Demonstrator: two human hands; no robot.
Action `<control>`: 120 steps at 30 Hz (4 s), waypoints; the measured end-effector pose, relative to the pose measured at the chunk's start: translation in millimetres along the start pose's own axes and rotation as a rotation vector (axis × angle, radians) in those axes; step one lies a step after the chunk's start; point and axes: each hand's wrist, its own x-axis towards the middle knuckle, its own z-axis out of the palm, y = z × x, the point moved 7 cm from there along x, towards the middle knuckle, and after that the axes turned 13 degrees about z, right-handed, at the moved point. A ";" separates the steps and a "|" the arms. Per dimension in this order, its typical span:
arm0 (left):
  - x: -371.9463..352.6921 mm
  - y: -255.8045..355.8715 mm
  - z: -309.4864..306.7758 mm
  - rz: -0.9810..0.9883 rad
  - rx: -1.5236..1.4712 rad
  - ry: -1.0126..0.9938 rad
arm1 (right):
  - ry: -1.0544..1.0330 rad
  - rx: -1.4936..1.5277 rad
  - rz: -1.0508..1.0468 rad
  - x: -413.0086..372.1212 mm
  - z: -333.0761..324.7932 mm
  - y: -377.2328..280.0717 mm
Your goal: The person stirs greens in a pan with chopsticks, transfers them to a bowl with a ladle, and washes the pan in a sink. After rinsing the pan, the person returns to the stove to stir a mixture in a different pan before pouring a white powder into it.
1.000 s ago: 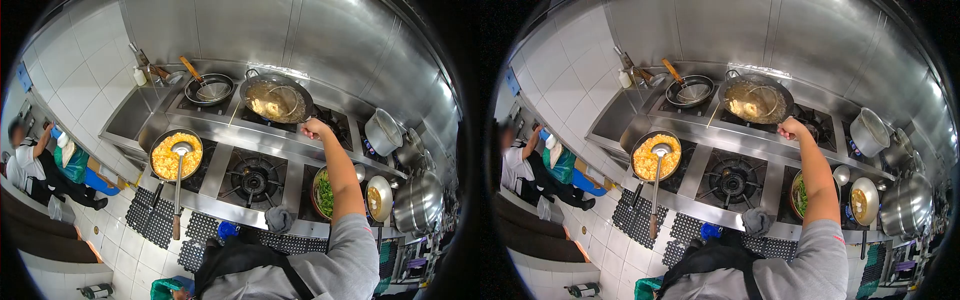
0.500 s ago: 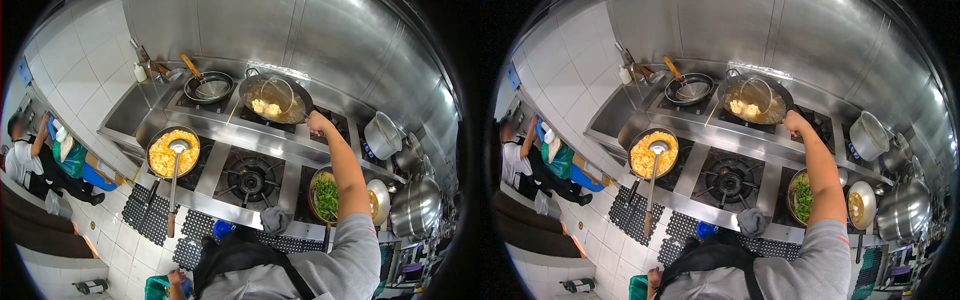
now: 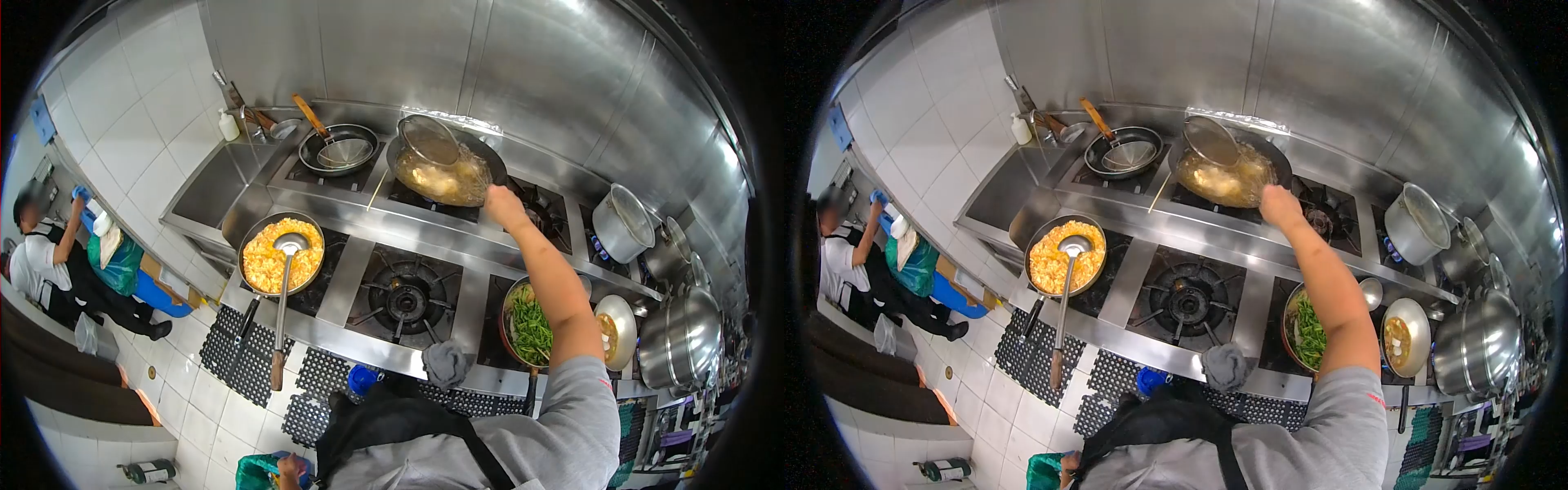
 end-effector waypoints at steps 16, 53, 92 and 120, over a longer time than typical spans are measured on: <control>-7.8 -0.9 5.9 0.003 -0.029 -0.004 | -0.777 0.820 0.328 13.2 84.1 25.7; 13.1 -5.3 96.6 0.524 0.742 -0.706 | -1.246 0.469 -0.790 -451.6 -69.9 -9.8; -453.3 171.3 549.0 0.247 -0.147 -0.924 | -0.412 0.642 -0.256 -292.7 66.9 323.4; -374.4 275.7 474.7 0.189 -0.094 -1.348 | 0.203 1.111 0.212 -346.1 -87.3 281.6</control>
